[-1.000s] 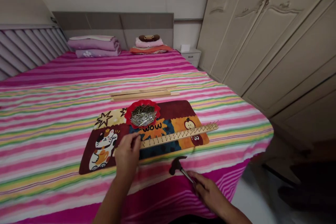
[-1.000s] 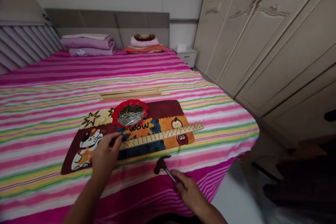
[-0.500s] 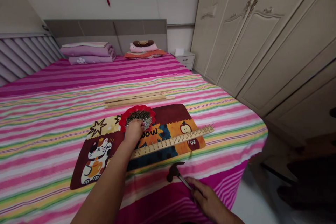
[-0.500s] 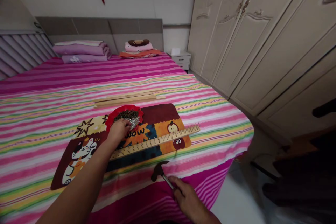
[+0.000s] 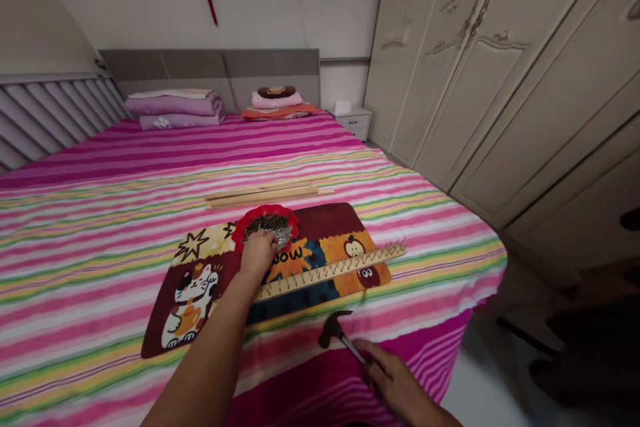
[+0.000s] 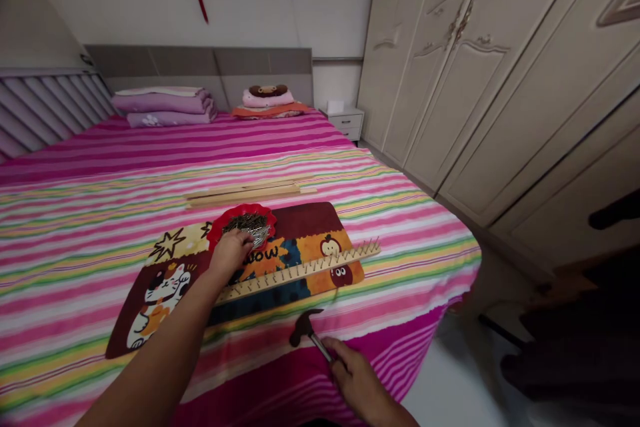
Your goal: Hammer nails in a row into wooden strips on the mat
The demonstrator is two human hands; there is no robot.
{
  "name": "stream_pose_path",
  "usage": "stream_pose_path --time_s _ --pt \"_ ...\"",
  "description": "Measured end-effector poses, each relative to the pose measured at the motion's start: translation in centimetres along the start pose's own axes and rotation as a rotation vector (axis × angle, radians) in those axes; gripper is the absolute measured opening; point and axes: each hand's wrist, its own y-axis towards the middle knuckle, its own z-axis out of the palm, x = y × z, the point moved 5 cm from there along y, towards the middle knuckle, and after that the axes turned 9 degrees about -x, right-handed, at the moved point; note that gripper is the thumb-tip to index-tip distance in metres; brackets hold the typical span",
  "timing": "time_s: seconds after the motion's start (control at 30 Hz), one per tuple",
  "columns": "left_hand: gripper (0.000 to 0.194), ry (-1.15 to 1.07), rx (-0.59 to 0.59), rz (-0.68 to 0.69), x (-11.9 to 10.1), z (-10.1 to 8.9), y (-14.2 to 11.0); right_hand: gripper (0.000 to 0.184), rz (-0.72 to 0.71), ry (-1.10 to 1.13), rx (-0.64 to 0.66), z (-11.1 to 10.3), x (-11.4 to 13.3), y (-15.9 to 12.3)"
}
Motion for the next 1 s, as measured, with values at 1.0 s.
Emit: stream_pose_path --time_s 1.0 --pt "0.008 -0.914 -0.175 -0.555 5.6 -2.6 -1.6 0.044 0.036 0.026 -0.015 0.0 0.6 -0.1"
